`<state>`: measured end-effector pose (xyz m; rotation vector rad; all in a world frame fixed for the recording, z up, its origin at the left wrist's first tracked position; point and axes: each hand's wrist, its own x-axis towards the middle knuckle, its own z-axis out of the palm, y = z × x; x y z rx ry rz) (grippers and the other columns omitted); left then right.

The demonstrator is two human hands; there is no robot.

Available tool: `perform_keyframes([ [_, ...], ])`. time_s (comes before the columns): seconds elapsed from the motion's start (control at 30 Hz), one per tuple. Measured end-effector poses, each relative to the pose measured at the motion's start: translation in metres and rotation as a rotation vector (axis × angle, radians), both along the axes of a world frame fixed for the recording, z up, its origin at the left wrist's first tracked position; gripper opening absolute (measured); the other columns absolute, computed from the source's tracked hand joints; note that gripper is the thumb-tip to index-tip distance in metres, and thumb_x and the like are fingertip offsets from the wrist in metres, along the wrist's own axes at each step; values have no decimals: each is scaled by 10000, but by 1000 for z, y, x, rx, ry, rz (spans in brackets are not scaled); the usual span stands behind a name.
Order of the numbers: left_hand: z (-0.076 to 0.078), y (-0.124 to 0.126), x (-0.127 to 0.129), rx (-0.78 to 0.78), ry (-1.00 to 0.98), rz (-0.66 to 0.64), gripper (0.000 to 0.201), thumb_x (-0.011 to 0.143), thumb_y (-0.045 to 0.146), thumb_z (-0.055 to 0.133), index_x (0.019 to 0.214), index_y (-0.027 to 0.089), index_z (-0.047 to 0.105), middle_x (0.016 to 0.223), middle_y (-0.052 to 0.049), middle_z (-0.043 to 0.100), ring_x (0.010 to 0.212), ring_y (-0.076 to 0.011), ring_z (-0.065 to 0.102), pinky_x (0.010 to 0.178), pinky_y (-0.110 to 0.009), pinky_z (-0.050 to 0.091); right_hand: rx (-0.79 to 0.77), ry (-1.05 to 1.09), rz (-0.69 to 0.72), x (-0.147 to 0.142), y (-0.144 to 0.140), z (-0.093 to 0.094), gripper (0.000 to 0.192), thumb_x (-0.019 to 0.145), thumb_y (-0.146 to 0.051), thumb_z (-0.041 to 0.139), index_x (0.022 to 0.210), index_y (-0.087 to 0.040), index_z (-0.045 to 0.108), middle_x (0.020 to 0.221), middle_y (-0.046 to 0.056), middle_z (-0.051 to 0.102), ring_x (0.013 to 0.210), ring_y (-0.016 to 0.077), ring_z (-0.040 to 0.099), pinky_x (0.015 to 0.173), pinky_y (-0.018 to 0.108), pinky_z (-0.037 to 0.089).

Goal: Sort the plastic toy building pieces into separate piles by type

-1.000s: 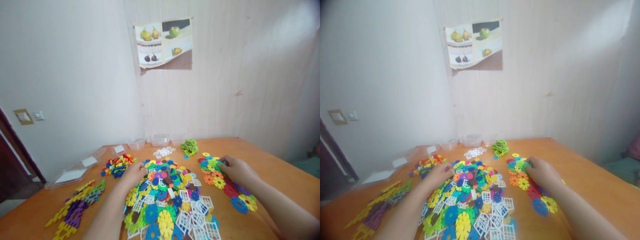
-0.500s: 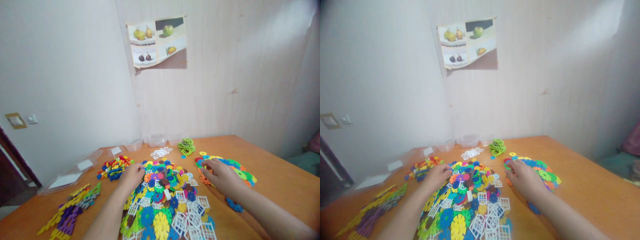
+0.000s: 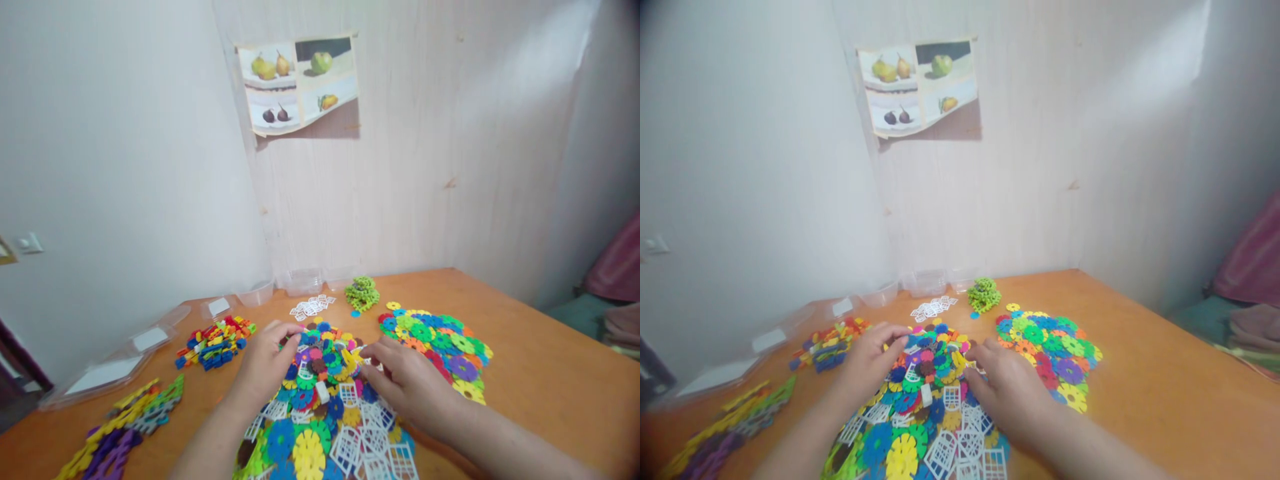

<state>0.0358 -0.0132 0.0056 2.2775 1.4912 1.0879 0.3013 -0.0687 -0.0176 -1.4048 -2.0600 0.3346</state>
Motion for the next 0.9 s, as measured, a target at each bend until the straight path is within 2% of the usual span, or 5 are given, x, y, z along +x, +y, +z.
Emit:
perform_keyframes([
  [0.17,8,-32,38,-131,-35,-237,225,897,333,517,919,256,727,873,-37,675,846,-186,619,790,-290,469,-1,109,77,-14,-9,-1,353,901,-317,516,1235,-237,597,928,44,661,782,171,618,701,278,450],
  [0.33,5,-47,55,-286,-93,-316,181,858,336,567,923,252,714,864,-30,693,820,-184,625,766,-273,477,-66,159,82,-19,-6,-4,238,930,-350,469,868,-204,647,735,8,642,653,133,554,598,226,393],
  [0.63,8,-3,1,-213,-296,81,334,843,470,557,965,185,684,909,-20,722,886,-202,647,787,-274,481,-23,-30,-432,62,43,-1,391,939,-450,353,721,-221,582,658,24,634,654,177,584,591,261,364],
  [0.77,10,8,-27,-222,-280,235,367,817,479,547,949,159,668,907,-45,722,881,-224,646,768,-296,484,-117,-82,-543,97,66,-13,382,917,-432,367,953,-210,675,885,101,723,846,239,655,657,292,409],
  [0.9,4,12,-43,-323,-172,224,330,783,423,562,943,152,662,918,-61,719,872,-226,655,772,-304,481,-124,-95,-616,102,72,-20,487,913,-455,367,1255,-191,593,1098,149,708,1005,286,654,724,326,434],
])
